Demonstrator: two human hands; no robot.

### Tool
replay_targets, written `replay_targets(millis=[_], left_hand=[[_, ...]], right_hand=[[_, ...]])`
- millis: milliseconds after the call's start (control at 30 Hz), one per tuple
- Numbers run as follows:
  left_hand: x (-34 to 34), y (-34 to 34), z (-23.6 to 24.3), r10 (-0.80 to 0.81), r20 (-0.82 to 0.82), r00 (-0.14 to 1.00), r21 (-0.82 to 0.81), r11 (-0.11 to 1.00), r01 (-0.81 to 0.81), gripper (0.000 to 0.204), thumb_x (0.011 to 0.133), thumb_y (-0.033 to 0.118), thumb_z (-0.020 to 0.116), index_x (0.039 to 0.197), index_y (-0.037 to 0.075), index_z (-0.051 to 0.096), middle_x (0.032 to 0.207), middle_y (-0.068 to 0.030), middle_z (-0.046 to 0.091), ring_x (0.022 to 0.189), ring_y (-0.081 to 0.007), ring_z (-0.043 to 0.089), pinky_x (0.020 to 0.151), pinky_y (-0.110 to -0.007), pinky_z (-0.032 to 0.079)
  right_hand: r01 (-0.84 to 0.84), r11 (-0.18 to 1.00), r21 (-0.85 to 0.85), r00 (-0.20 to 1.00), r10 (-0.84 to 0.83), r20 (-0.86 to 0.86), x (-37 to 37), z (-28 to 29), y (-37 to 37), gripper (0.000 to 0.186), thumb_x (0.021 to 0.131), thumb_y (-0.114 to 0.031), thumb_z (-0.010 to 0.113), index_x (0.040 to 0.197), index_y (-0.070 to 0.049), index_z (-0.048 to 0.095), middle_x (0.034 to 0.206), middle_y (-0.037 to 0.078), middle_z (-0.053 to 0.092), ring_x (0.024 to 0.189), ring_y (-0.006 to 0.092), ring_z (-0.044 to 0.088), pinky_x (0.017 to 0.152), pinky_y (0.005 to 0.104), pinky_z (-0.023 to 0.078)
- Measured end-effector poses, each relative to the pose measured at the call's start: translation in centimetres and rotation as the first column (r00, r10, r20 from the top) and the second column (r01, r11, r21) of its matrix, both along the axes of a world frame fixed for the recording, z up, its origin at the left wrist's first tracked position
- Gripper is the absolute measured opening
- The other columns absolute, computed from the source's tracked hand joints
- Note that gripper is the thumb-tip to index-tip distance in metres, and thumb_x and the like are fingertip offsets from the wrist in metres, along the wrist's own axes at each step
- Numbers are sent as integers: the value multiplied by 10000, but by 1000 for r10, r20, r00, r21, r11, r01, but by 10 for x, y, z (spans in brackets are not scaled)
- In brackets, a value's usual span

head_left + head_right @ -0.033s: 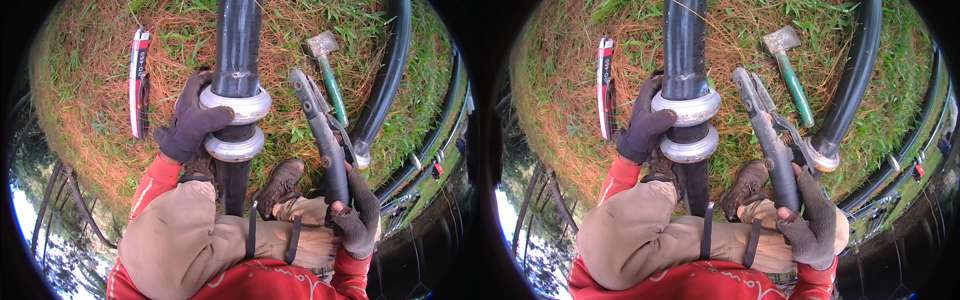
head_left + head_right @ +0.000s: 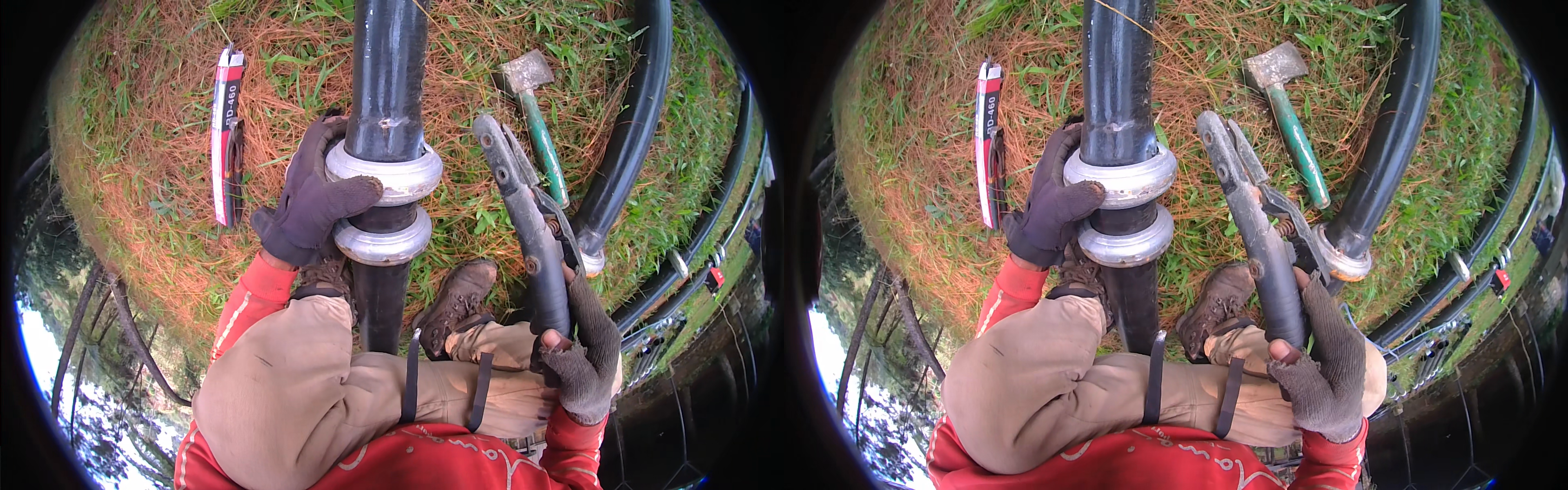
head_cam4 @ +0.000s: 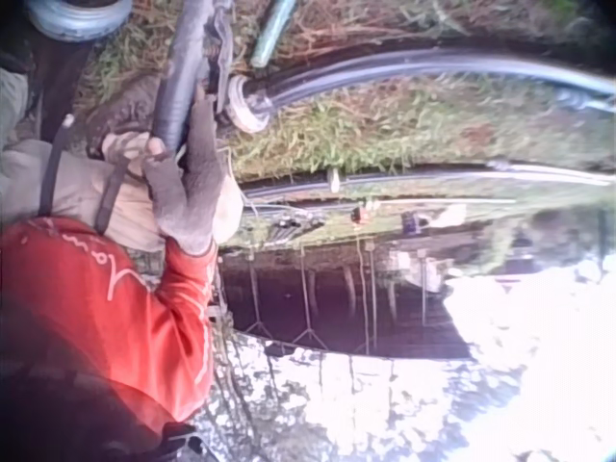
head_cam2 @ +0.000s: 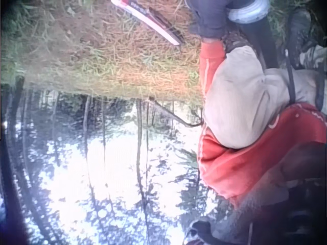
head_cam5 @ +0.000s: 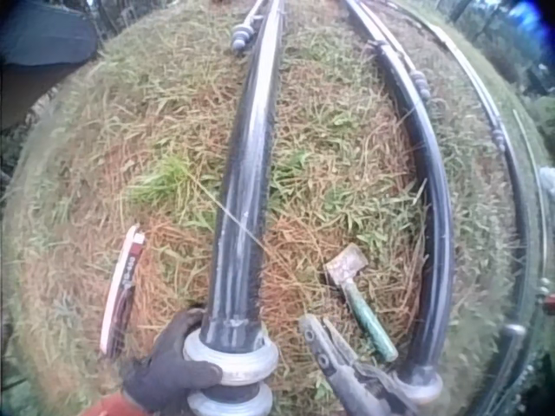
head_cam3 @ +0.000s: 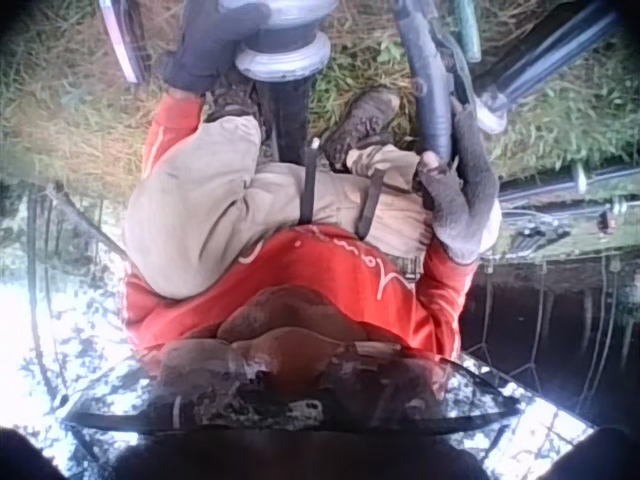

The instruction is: The person welds sections of black pipe together outdoors. They use a welding tool to fuse the metal joints, then scrape the welded area with a blade and wrap wire around the pipe.

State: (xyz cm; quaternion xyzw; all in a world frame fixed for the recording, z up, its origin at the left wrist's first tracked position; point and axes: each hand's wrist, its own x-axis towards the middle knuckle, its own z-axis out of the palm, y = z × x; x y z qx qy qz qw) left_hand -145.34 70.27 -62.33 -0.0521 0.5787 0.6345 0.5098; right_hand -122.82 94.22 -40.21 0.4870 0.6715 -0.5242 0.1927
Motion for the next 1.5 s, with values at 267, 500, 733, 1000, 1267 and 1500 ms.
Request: replay_targets(millis=[267, 500, 733, 1000, 1267, 1500], left_hand=[[5, -5, -13, 74, 14, 997, 97, 992, -75, 1153, 698, 386, 998, 1594, -43, 413, 1488, -185, 597, 1370, -280, 643, 1187, -450, 520], [-1, 0, -2, -41, 31, 999, 116, 993, 37, 1136, 739, 391, 983, 1627, -22, 406, 1497, -176, 622, 1366, -280, 654, 1191, -459, 523], [-3, 2, -7, 5, 178, 984, 194, 980, -40, 1187, 712, 410, 990, 1660, 15, 395, 1512, -169, 627, 1375, -301, 663, 1200, -484, 528], [-6, -2, -21, -4, 302, 953, 274, 958, -83, 1207, 703, 416, 976, 1669, 16, 373, 1546, -190, 608, 1402, -323, 657, 1217, -502, 524], [-6, -4, -25, -4, 294, 956, 288, 954, -85, 1216, 688, 387, 989, 1668, 14, 373, 1541, -184, 616, 1412, -330, 652, 1229, -500, 512], [-8, -2, -22, -6, 303, 953, 281, 956, -83, 1205, 696, 371, 979, 1672, 11, 371, 1542, -183, 616, 1409, -326, 651, 1225, -499, 516]], right_hand=[[-24, 999, -23, 1000, 24, -1, 1, 3, 0, 784, 884, -156, 839, 1575, 100, 571, 1315, 256, 763, 1229, 296, 732, 1127, 409, 522], [-36, 999, -15, 999, 35, -16, 1, -2, -1, 783, 930, -212, 830, 1587, 107, 549, 1309, 259, 763, 1223, 300, 732, 1137, 416, 514], [-73, 997, -6, 997, 73, 12, -1, -2, -1, 785, 954, -271, 829, 1595, 86, 550, 1269, 236, 768, 1177, 276, 726, 1111, 416, 522], [-74, 997, -5, 997, 74, -13, 2, -4, -2, 794, 942, -284, 839, 1586, 86, 559, 1267, 238, 770, 1191, 285, 728, 1109, 420, 524], [26, 994, -102, 997, -19, 71, 0, 5, -2, 828, 882, -241, 850, 1577, 104, 561, 1331, 272, 755, 1254, 329, 731, 1142, 435, 517], [-18, 994, -112, 998, 25, 64, 2, 8, 2, 838, 859, -234, 846, 1574, 104, 568, 1331, 272, 763, 1241, 337, 749, 1135, 424, 524]])
